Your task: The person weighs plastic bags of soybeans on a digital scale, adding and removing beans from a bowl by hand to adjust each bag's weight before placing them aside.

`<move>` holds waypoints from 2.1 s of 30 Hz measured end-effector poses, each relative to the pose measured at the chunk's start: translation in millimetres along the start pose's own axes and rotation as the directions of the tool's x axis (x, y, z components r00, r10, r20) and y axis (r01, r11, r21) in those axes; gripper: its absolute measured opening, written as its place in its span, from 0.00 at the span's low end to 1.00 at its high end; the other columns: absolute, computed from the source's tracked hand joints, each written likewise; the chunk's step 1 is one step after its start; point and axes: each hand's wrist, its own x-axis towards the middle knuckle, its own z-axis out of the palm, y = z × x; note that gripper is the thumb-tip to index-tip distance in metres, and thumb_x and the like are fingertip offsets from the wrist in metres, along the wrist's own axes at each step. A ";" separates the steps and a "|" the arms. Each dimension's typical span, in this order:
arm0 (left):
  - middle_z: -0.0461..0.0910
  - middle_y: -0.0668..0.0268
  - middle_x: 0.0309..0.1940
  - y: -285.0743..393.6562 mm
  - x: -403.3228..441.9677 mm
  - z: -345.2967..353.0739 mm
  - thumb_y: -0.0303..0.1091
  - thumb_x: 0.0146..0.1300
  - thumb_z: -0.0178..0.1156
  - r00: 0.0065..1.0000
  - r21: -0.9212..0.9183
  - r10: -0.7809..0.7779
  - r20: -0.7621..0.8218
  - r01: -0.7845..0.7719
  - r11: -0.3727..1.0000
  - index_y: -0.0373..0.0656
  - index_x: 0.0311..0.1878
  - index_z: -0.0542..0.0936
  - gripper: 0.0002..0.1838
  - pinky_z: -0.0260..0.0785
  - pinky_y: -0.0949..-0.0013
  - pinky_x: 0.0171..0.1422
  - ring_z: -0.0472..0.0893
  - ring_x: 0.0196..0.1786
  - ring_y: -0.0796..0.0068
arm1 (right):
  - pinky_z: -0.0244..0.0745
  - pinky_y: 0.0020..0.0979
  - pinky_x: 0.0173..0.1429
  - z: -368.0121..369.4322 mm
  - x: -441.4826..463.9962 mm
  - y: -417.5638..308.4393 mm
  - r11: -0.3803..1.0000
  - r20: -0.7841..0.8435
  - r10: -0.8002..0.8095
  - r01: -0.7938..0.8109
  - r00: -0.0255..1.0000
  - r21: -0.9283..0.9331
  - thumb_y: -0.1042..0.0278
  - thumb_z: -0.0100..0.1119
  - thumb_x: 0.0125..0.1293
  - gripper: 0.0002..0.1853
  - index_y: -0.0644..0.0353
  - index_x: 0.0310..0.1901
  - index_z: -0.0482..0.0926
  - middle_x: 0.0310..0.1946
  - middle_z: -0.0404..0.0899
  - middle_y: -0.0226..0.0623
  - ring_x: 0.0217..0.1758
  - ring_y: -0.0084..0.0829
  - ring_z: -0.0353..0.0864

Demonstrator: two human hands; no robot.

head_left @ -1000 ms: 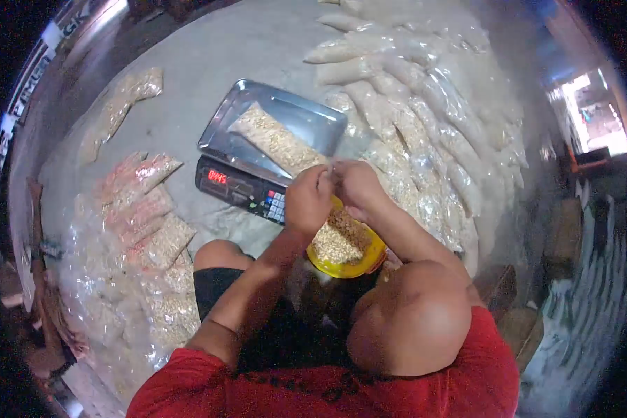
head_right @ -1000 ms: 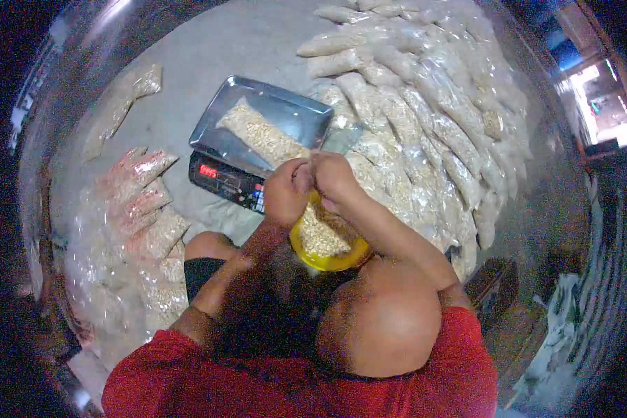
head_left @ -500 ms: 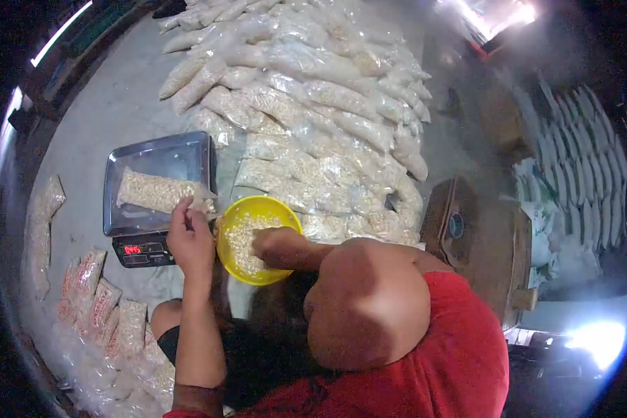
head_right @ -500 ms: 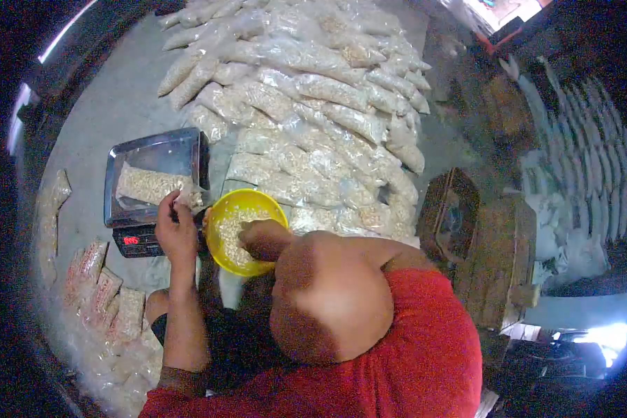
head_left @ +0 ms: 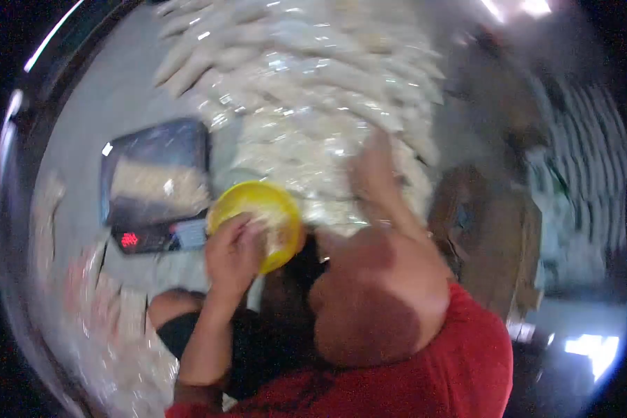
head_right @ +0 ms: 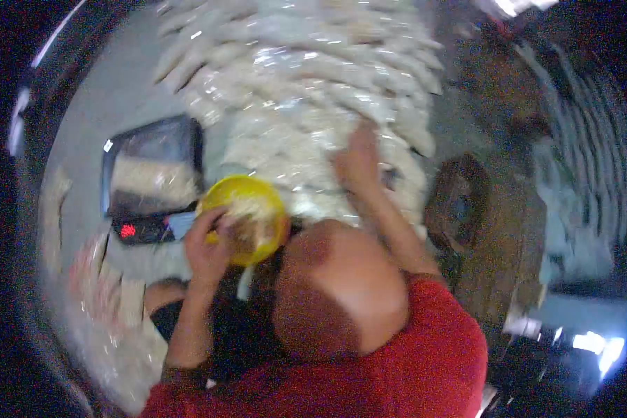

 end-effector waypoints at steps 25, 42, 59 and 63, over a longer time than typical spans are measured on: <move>0.84 0.46 0.47 -9.9 -3.2 -50.0 0.43 0.67 0.62 0.935 0.303 -0.176 0.308 0.079 0.950 0.38 0.50 0.83 0.18 0.73 0.45 0.63 0.83 0.55 0.44 | 0.78 0.42 0.66 -178.6 160.4 50.2 0.656 -0.043 0.040 0.006 0.998 0.755 0.61 0.59 0.77 0.21 0.58 0.67 0.80 0.64 0.82 0.46 0.63 0.46 0.83; 0.84 0.55 0.41 -78.5 49.2 -122.0 0.31 0.60 0.62 0.954 0.489 0.284 -0.099 -0.202 0.848 0.42 0.41 0.84 0.08 0.76 0.51 0.60 0.84 0.52 0.47 | 0.70 0.23 0.34 -150.2 126.1 -149.2 0.276 0.416 -0.277 -0.343 0.866 0.898 0.62 0.57 0.79 0.22 0.60 0.70 0.74 0.38 0.76 0.27 0.35 0.20 0.73; 0.88 0.59 0.38 37.7 -114.5 -287.3 0.33 0.72 0.65 0.586 -0.086 -0.304 -0.752 0.369 0.925 0.34 0.45 0.86 0.10 0.82 0.66 0.48 0.87 0.41 0.71 | 0.91 0.37 0.44 76.1 -50.9 -232.3 0.081 0.672 -0.549 -0.768 0.497 0.635 0.72 0.49 0.80 0.10 0.64 0.57 0.72 0.43 0.82 0.47 0.38 0.36 0.87; 0.85 0.58 0.47 10.7 -219.2 -273.6 0.28 0.75 0.62 0.300 -0.394 -0.429 -0.852 0.172 0.903 0.34 0.49 0.81 0.07 0.87 0.59 0.53 0.86 0.48 0.66 | 0.88 0.32 0.44 17.7 -48.5 -193.3 0.195 0.735 -0.505 -0.770 0.452 0.608 0.66 0.50 0.82 0.17 0.63 0.66 0.70 0.45 0.84 0.47 0.37 0.32 0.85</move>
